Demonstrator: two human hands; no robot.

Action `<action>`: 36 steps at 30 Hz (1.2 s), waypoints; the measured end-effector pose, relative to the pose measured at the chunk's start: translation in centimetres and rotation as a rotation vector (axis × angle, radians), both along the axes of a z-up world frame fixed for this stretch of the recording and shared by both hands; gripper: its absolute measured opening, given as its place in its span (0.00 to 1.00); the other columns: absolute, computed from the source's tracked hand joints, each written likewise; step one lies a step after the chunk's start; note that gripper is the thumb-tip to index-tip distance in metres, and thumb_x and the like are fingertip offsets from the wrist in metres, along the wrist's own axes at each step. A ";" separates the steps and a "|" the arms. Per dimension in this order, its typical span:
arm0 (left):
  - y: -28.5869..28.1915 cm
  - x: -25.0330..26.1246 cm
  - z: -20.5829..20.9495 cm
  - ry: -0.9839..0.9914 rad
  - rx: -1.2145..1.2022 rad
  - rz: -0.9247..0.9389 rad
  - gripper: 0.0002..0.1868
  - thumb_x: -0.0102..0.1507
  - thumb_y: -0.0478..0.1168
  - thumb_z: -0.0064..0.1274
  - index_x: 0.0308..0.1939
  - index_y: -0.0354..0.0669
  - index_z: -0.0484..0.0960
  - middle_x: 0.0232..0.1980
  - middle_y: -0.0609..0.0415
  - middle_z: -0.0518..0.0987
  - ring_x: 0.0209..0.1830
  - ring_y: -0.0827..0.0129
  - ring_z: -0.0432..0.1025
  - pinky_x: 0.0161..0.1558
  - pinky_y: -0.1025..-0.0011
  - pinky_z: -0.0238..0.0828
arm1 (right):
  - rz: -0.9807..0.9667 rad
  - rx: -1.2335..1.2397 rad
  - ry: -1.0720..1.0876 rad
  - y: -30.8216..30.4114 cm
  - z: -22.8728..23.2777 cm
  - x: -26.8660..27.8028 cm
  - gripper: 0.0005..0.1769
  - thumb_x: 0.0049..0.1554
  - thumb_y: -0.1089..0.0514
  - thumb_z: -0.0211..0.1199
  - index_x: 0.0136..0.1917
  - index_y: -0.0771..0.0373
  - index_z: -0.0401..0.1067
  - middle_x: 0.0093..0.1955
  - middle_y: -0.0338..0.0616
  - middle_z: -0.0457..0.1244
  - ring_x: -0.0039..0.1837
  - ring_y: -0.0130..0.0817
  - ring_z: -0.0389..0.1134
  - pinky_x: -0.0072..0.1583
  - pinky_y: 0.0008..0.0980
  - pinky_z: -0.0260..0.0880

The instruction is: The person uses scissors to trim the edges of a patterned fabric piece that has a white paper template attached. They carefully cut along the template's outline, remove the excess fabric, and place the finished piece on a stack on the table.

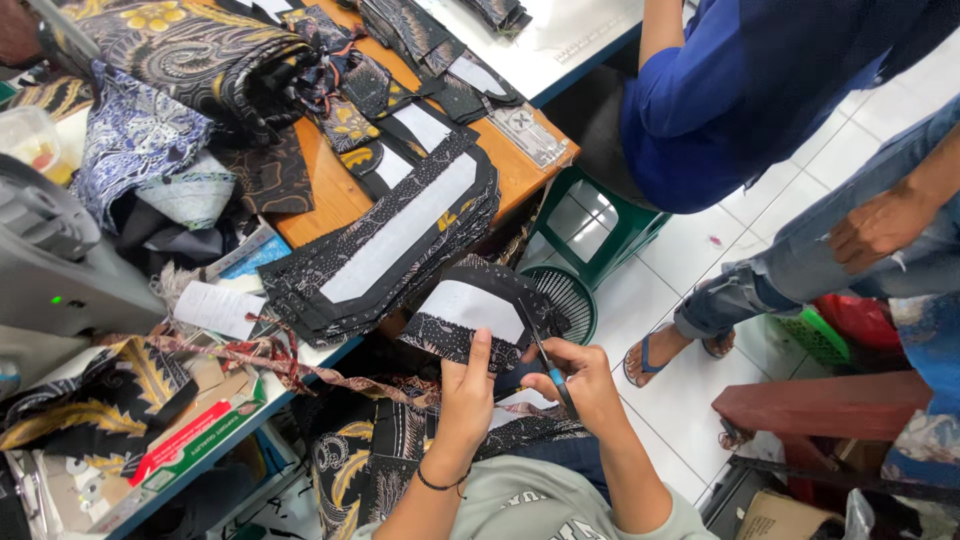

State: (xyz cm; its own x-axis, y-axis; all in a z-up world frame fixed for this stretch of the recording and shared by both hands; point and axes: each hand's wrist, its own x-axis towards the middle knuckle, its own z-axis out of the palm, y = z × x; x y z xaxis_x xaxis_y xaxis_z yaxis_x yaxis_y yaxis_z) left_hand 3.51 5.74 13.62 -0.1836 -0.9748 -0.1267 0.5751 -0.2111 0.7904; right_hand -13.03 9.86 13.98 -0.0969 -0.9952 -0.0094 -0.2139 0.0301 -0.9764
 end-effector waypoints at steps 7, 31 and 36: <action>-0.5 -0.4 -1.0 -0.157 -0.092 -0.004 0.20 0.72 0.43 0.44 0.62 0.29 0.74 0.59 0.50 0.77 0.56 0.71 0.71 0.57 0.71 0.68 | 0.039 -0.101 -0.035 -0.7 -1.4 -0.9 0.24 0.46 0.48 0.80 0.45 0.67 0.76 0.30 0.32 0.61 0.34 0.17 0.57 0.36 0.23 0.58; -1.8 -0.7 -0.6 0.077 -0.016 0.041 0.22 0.67 0.34 0.49 0.66 0.35 0.68 0.61 0.51 0.75 0.59 0.68 0.70 0.61 0.66 0.66 | -0.042 -0.099 -0.082 -1.0 -3.2 -1.2 0.23 0.45 0.53 0.80 0.46 0.70 0.77 0.27 0.29 0.59 0.31 0.16 0.52 0.33 0.23 0.52; -2.9 -0.5 0.6 0.212 0.097 0.102 0.24 0.66 0.33 0.50 0.66 0.36 0.69 0.63 0.52 0.75 0.62 0.67 0.70 0.64 0.65 0.65 | -0.039 -0.119 -0.103 -0.7 -3.9 -1.2 0.23 0.46 0.52 0.80 0.47 0.70 0.78 0.29 0.30 0.59 0.33 0.16 0.53 0.35 0.23 0.52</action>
